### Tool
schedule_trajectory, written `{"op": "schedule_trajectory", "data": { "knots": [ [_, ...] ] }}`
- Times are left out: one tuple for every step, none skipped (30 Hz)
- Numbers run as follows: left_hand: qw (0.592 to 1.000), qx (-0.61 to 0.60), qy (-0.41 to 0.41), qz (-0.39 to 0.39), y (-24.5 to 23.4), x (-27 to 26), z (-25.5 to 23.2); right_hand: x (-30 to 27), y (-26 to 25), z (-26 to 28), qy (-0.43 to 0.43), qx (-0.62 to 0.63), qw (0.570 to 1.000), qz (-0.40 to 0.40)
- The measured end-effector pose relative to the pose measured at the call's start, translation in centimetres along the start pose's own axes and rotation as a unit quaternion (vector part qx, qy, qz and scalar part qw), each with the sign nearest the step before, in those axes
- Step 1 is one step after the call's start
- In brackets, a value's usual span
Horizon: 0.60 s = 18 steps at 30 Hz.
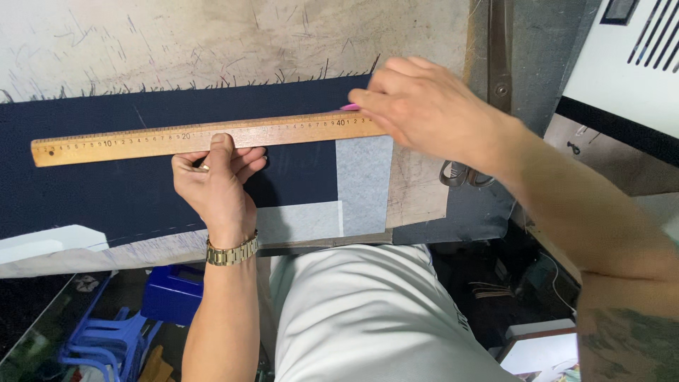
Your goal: The person marks lines on a piece of dark fabric using a ruler and chalk, then irons the material on a work table.
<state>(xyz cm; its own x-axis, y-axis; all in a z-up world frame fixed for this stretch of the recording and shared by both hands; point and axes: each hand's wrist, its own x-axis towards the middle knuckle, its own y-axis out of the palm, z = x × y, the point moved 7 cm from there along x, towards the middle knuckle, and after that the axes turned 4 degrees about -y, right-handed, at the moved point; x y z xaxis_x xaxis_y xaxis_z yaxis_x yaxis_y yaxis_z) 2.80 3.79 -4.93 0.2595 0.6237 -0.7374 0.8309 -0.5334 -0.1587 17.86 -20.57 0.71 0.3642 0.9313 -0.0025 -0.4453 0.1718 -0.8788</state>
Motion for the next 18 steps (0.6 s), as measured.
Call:
{"op": "schedule_trajectory", "data": {
  "knots": [
    [1.0, 0.0, 0.008, 0.002, 0.0, 0.1, 0.0, -1.5, 0.2, -1.0, 0.016, -0.032, 0.997, 0.072],
    [1.0, -0.002, 0.016, 0.002, -0.2, 0.2, 0.0, -3.0, 0.4, -2.0, 0.028, -0.064, 0.987, 0.143],
    [1.0, -0.007, 0.014, -0.001, 0.1, 0.0, -0.2, -4.1, -0.6, -2.2, 0.024, -0.066, 0.987, 0.147],
    [1.0, -0.001, 0.008, -0.002, 0.2, -0.2, -0.5, -5.2, -1.3, -2.9, 0.068, -0.05, 0.983, 0.16],
    [1.0, 0.006, 0.002, -0.004, 0.3, -0.5, -0.8, -6.4, -2.0, -3.7, 0.112, -0.035, 0.978, 0.173],
    [1.0, 0.006, 0.003, -0.006, 0.0, -0.3, -0.6, -5.7, -1.7, -3.1, 0.11, -0.034, 0.978, 0.173],
    [1.0, 0.0, 0.005, -0.001, -0.2, -0.2, -0.3, -4.9, -1.9, -2.5, 0.121, 0.041, 0.983, 0.135],
    [1.0, -0.006, 0.01, 0.005, -0.1, 0.1, -0.2, -4.2, -2.1, -2.1, 0.131, 0.113, 0.98, 0.094],
    [1.0, -0.008, 0.013, 0.005, 0.1, 0.0, -0.3, -3.5, -1.4, -1.7, 0.129, 0.112, 0.981, 0.092],
    [1.0, -0.007, 0.009, 0.002, 0.0, -0.1, -0.3, -2.6, -1.2, -0.9, 0.101, 0.121, 0.986, 0.045],
    [1.0, -0.007, 0.005, 0.0, 0.0, -0.1, -0.3, -1.8, -1.0, -0.1, 0.073, 0.13, 0.989, -0.003],
    [1.0, -0.005, 0.007, -0.002, -0.2, 0.2, 0.0, -1.1, -0.8, 0.1, 0.072, 0.132, 0.989, -0.004],
    [1.0, -0.008, 0.012, 0.004, -0.3, 0.5, 0.3, -0.3, -0.7, 0.6, 0.048, 0.118, 0.992, -0.02],
    [1.0, -0.013, 0.016, 0.011, -0.4, 0.8, 0.6, 0.4, -0.8, 1.1, 0.025, 0.103, 0.994, -0.035],
    [1.0, -0.012, 0.017, 0.01, -0.3, 0.6, 0.3, 0.4, -0.4, 1.0, 0.024, 0.104, 0.994, -0.036],
    [1.0, -0.009, 0.012, 0.009, -0.2, 0.4, 0.1, 0.4, 0.1, 0.9, 0.026, 0.097, 0.995, -0.029],
    [1.0, -0.005, 0.008, 0.007, -0.2, 0.2, -0.1, 0.4, 0.5, 0.8, 0.028, 0.09, 0.995, -0.023],
    [1.0, -0.007, 0.008, 0.004, -0.2, 0.2, -0.1, 0.4, 0.6, 0.8, 0.025, 0.091, 0.995, -0.021]
  ]
}}
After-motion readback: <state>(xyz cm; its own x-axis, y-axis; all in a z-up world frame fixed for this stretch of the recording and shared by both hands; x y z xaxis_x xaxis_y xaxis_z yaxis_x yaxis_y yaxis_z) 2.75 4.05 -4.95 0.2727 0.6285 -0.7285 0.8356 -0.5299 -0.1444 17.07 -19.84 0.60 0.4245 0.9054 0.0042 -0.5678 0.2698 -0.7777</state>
